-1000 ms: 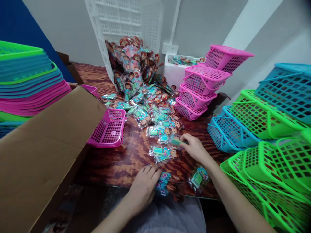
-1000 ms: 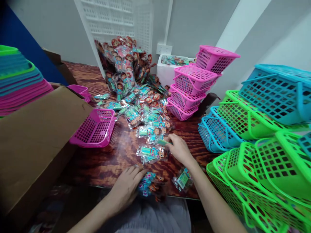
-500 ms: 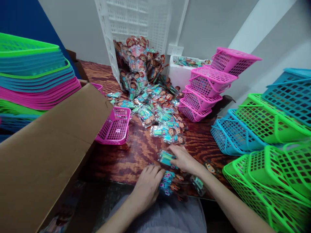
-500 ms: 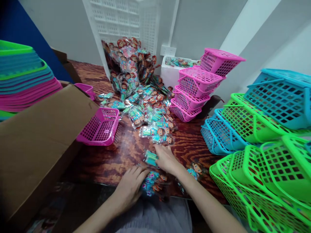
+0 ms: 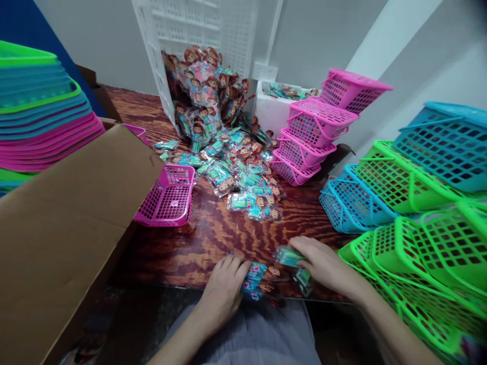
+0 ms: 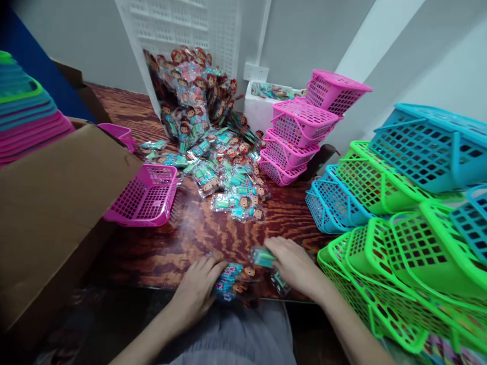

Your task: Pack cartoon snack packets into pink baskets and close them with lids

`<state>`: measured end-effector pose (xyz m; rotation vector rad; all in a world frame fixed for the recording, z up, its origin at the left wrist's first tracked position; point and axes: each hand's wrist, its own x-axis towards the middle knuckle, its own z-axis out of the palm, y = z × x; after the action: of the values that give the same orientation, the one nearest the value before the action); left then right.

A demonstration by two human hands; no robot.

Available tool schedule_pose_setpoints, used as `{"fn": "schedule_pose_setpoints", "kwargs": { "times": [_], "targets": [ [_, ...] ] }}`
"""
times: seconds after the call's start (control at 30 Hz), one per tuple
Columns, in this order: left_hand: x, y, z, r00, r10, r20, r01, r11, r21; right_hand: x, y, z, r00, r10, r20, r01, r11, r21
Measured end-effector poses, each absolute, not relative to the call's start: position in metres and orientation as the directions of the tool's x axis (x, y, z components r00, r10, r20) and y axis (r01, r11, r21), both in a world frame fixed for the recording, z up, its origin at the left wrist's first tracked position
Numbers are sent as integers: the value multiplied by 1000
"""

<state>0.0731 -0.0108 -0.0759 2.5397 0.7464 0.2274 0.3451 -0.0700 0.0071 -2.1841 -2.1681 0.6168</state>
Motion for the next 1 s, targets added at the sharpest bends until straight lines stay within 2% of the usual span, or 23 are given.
{"fn": "schedule_pose_setpoints", "kwargs": {
  "times": [0.07,0.2,0.4,0.53,0.67,0.73,0.83,1.0],
  "targets": [
    [74,-10,-76,839,544,20,466,-737,489,363,-93,7,-25,945,-326,968,-58,-243],
    [74,-10,-75,846,533,12,459,-740,492,377,-122,-14,-39,937,-348,983,-27,-183],
    [72,-12,-74,831,556,7,480,-723,497,376,-115,-33,-43,930,-364,999,42,-13],
    [73,-12,-69,828,561,-6,489,-717,496,380,-102,-17,-22,937,-348,996,-10,-91],
    [74,-11,-65,836,548,-9,481,-725,493,361,-79,-6,21,991,-129,995,-33,-90],
    [73,-12,-65,831,556,-5,488,-725,486,346,-69,-11,-41,997,-61,997,37,-71],
    [73,-13,-69,821,571,-2,501,-718,483,332,-66,-31,-108,993,-40,990,104,-97],
    [74,-14,-74,813,581,23,491,-707,508,344,-80,-59,-5,998,60,976,18,-218]
  ]
}}
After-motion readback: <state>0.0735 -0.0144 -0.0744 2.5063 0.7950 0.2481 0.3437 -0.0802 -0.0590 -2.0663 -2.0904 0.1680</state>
